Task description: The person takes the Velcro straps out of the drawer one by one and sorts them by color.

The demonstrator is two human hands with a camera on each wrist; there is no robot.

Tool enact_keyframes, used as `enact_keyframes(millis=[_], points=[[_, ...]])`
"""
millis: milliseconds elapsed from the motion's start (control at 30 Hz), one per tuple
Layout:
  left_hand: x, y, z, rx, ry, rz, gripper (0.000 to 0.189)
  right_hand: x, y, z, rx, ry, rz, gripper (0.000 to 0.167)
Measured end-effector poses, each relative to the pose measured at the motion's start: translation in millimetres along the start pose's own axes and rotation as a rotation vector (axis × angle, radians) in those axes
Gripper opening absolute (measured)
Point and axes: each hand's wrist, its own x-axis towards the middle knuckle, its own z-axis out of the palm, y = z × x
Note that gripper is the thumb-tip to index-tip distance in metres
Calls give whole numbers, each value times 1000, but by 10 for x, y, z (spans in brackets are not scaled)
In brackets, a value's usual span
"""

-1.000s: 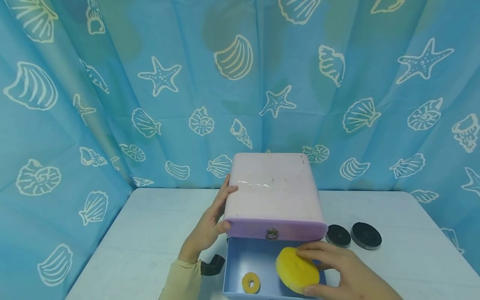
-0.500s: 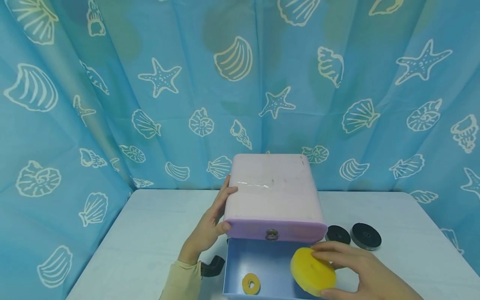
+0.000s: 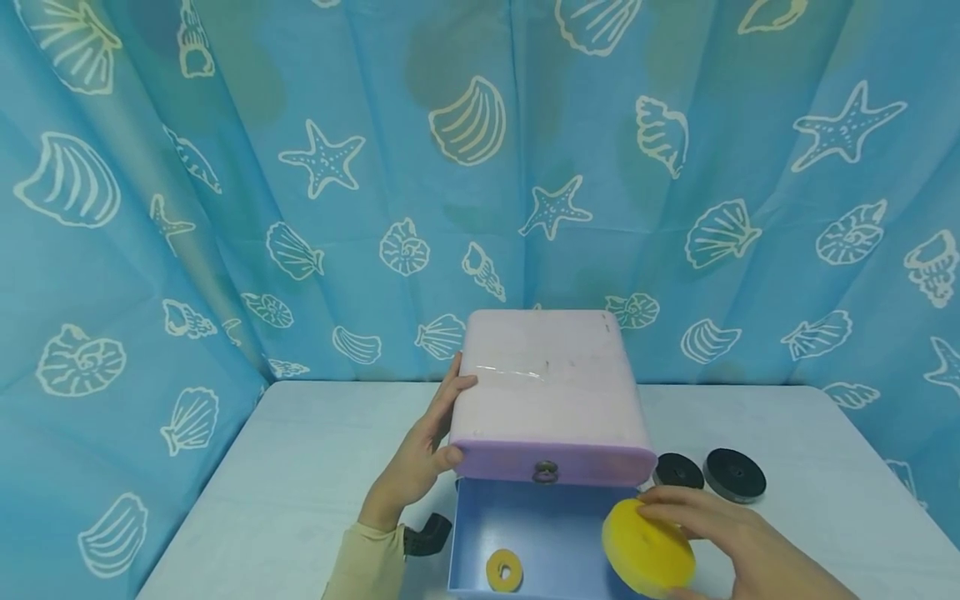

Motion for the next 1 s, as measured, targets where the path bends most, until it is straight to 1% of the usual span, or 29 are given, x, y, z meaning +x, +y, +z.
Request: enact_keyframes(millis=[100,167,233,333,367,433,467,667,867,1000], points=[[-2,2,5,-1,0,0,84,-39,57,-11,35,-16,5,76],[-2,2,5,-2,0,2,83,-64,84,-20,32,-17,16,81],[-4,-4,5,-4,-1,3,83,-87,103,-27,4,-11,27,83],[-5,-12,4,-8,-2,1,83,-119,117,-40,-28,-14,72,88],[-6,-12,4,-8,-1,-1,83,-128,121,-45,-28,-21,91,90],[-6,-10,2,-4,-2,0,83,-146,136,-57,-41,-17,102,92],[-5,-5,1,-2,-1,-1,83,-155,147,-63,-48,-8,101,92],[-4,2,2,12,-3,6,84,-165,238,-73,-108,65,85,79],[-8,15,2,11,-2,8,84,-160,285,-71,-161,87,174,84],[-7,12,6,13,-3,11,84,-173,293,-40,-181,130,193,84]])
